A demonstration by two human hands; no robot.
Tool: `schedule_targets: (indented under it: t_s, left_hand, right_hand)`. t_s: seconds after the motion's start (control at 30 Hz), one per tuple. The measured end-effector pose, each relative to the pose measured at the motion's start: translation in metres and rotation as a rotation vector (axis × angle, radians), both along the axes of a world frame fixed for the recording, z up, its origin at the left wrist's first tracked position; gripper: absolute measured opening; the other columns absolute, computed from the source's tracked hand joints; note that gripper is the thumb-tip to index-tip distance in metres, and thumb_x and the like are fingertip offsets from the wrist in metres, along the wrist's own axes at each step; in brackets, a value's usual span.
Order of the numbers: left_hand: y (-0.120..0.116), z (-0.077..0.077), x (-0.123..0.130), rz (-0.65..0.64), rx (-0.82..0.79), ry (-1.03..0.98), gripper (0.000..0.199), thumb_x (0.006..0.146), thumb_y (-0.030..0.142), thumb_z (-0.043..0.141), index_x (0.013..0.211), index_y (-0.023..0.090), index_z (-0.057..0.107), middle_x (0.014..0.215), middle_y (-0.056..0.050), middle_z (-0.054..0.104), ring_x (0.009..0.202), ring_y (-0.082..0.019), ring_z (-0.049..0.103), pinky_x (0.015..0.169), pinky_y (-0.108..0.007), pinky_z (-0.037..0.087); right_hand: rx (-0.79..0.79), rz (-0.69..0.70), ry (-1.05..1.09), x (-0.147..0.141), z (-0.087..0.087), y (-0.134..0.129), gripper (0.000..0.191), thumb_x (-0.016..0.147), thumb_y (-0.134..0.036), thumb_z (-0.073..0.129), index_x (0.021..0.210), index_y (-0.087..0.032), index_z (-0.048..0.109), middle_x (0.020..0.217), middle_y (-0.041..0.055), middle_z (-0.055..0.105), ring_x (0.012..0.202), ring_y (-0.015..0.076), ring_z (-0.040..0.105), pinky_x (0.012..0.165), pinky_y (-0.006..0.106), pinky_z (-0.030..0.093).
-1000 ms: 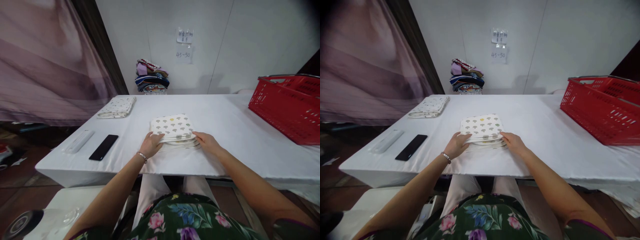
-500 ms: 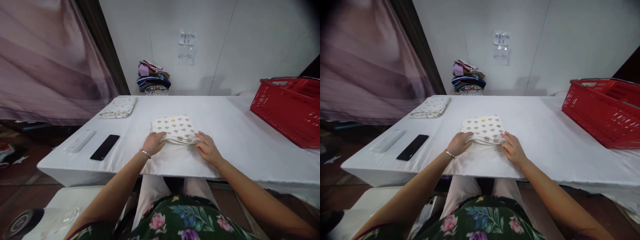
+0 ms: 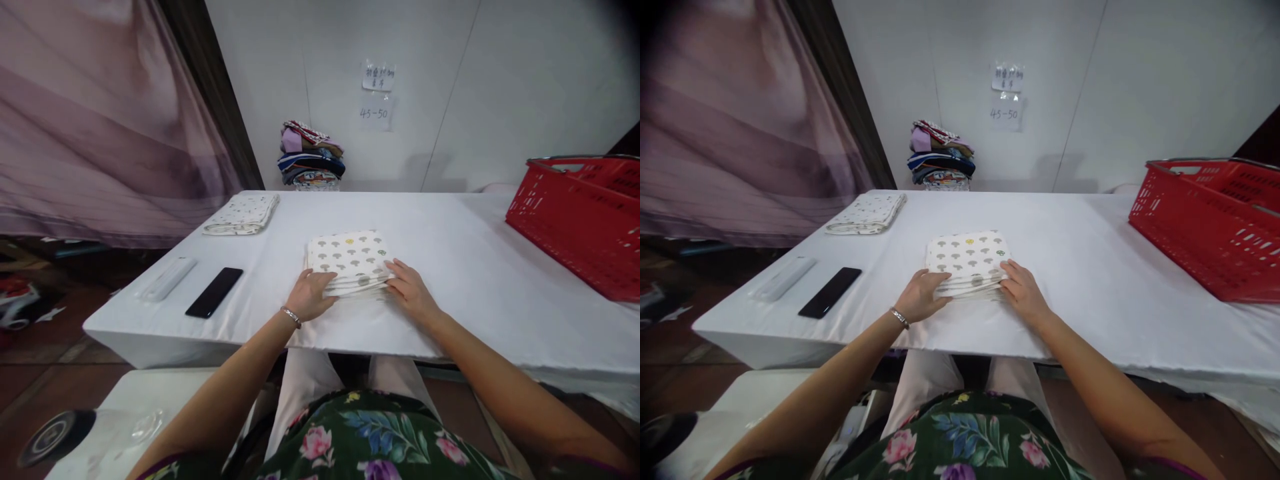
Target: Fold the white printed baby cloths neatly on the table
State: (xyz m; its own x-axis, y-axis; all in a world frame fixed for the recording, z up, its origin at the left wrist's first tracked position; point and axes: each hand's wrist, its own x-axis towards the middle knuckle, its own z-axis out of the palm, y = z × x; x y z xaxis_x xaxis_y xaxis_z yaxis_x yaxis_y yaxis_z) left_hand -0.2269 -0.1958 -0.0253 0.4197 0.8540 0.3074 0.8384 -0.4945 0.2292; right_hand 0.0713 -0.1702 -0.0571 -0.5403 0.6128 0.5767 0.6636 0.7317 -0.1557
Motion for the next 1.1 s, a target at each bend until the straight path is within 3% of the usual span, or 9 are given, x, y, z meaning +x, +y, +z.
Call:
schedule_targets:
  t_s: [0.23, 0.43, 0.6, 0.77, 0.87, 1.1]
  left_hand:
    - [-0.016, -0.007, 0.011, -0.035, 0.184, 0.04, 0.042, 0.081, 0.034, 0.058, 0.119, 0.02, 0.052, 0.124, -0.009, 0.057, 0.117, -0.024, 0.048, 0.105, -0.048, 0.026]
    - [-0.014, -0.009, 0.06, -0.175, 0.267, 0.069, 0.025, 0.087, 0.028, 0.05, 0.11, 0.023, 0.057, 0.121, -0.007, 0.057, 0.115, -0.022, 0.048, 0.103, -0.044, 0.03]
    - [0.011, -0.002, 0.094, -0.15, 0.297, 0.098, 0.016, 0.085, 0.017, 0.048, 0.093, 0.02, 0.061, 0.122, -0.008, 0.056, 0.118, -0.023, 0.044, 0.101, -0.044, 0.03]
    - [0.023, 0.004, 0.097, -0.172, 0.249, 0.034, 0.013, 0.085, 0.021, 0.048, 0.089, 0.019, 0.06, 0.11, -0.007, 0.06, 0.109, -0.021, 0.049, 0.097, -0.041, 0.032]
    - [0.025, 0.008, 0.097, -0.182, 0.213, 0.044, 0.012, 0.086, 0.025, 0.048, 0.085, 0.019, 0.059, 0.098, -0.005, 0.062, 0.1, -0.02, 0.052, 0.097, -0.041, 0.032]
    - [0.025, 0.015, 0.101, -0.149, 0.187, 0.083, 0.016, 0.087, 0.017, 0.044, 0.081, 0.017, 0.059, 0.087, -0.006, 0.063, 0.09, -0.019, 0.054, 0.095, -0.04, 0.032]
  right_hand:
    - [-0.042, 0.098, 0.034, 0.011, 0.0, -0.002, 0.018, 0.091, -0.022, 0.045, 0.089, -0.019, 0.063, 0.127, 0.0106, 0.053, 0.129, 0.0253, 0.037, 0.1, 0.047, 0.041]
    - [-0.052, 0.085, -0.017, 0.008, 0.006, 0.001, 0.018, 0.09, -0.024, 0.045, 0.093, -0.02, 0.063, 0.132, 0.0101, 0.05, 0.129, 0.0245, 0.036, 0.101, 0.046, 0.038]
    - [-0.018, -0.114, -0.17, 0.022, 0.005, -0.003, 0.022, 0.088, -0.027, 0.051, 0.105, -0.02, 0.062, 0.136, 0.0116, 0.046, 0.129, 0.0288, 0.034, 0.098, 0.049, 0.036]
    - [-0.013, -0.356, -0.128, 0.03, -0.011, -0.021, 0.026, 0.087, -0.029, 0.051, 0.109, -0.018, 0.06, 0.136, 0.0145, 0.045, 0.128, 0.0289, 0.035, 0.097, 0.046, 0.034]
    - [-0.046, -0.467, -0.06, 0.019, -0.014, -0.028, 0.026, 0.088, -0.032, 0.05, 0.107, -0.017, 0.061, 0.135, 0.014, 0.046, 0.127, 0.0276, 0.037, 0.097, 0.043, 0.033]
    - [-0.183, -0.662, -0.073, -0.013, -0.004, -0.028, 0.025, 0.085, -0.032, 0.052, 0.099, -0.015, 0.065, 0.135, 0.0146, 0.047, 0.128, 0.0309, 0.034, 0.102, 0.048, 0.025]
